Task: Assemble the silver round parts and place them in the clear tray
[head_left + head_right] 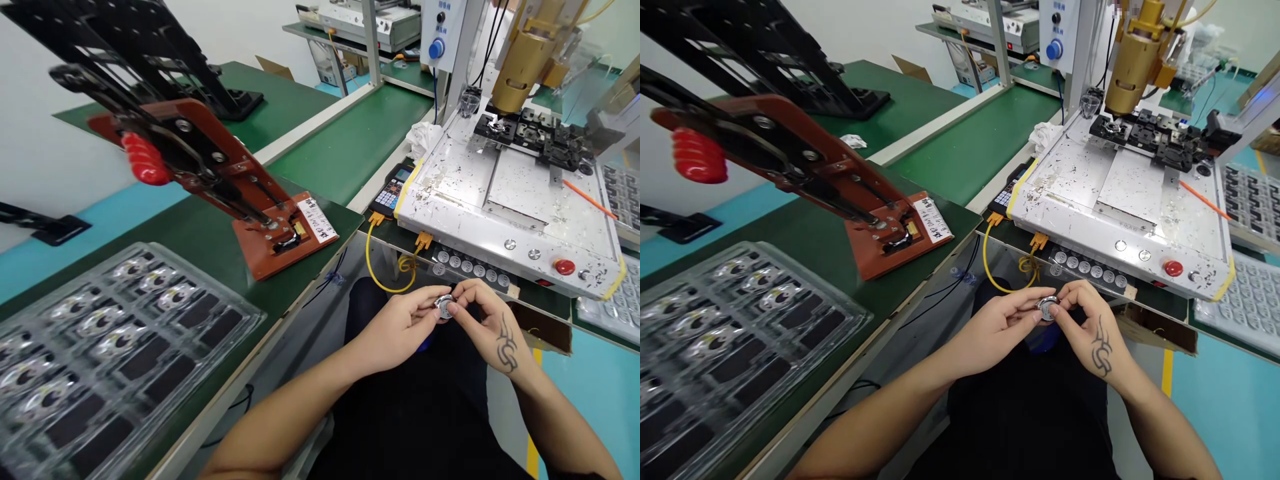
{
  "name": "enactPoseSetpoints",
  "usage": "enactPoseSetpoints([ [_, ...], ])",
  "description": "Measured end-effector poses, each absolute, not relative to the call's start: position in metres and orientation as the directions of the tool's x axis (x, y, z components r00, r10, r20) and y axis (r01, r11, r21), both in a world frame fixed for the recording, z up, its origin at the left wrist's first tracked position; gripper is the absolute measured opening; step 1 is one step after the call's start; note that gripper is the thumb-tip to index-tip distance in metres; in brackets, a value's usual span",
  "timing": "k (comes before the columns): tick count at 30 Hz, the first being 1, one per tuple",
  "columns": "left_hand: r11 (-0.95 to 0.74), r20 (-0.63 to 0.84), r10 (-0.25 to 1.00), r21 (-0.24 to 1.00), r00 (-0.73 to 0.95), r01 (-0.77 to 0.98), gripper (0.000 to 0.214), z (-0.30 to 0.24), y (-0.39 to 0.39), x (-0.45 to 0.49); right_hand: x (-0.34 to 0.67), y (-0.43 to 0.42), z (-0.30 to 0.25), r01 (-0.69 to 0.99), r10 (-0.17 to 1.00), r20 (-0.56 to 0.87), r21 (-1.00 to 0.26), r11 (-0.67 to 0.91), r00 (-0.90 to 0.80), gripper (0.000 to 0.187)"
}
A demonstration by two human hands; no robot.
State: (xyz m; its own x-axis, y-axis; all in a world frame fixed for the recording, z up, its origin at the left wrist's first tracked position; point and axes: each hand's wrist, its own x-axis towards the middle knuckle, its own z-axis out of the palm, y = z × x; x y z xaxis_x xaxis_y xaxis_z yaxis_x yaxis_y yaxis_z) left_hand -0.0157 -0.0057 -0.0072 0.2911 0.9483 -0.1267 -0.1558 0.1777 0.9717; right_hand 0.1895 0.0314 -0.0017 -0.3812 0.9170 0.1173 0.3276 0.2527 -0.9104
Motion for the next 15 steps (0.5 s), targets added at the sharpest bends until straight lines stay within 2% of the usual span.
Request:
enactPoseSetpoints([
  [7, 0.149, -0.123, 0.964, 0.984, 0.237, -0.094, 0.04, -0.01, -0.007, -0.011, 0.188, 0.03, -0.004, 0.363, 0.903, 0.198, -0.866, 0.343, -0.382, 0.024],
  [12, 0.084, -0.076, 0.976, 0.996, 0.204, -0.031, 0.04, -0.014, -0.009, -0.009, 0.194, 0.03, -0.018, 0.451, 0.904, 0.264, -0.797, 0.401, -0.337, 0.031],
  [15, 0.063, -0.07, 0.969, 0.997, 0.237, 0.041, 0.047, -0.009, -0.005, -0.014, 0.195, 0.033, -0.017, 0.446, 0.873, 0.241, -0.783, 0.433, -0.424, 0.016],
])
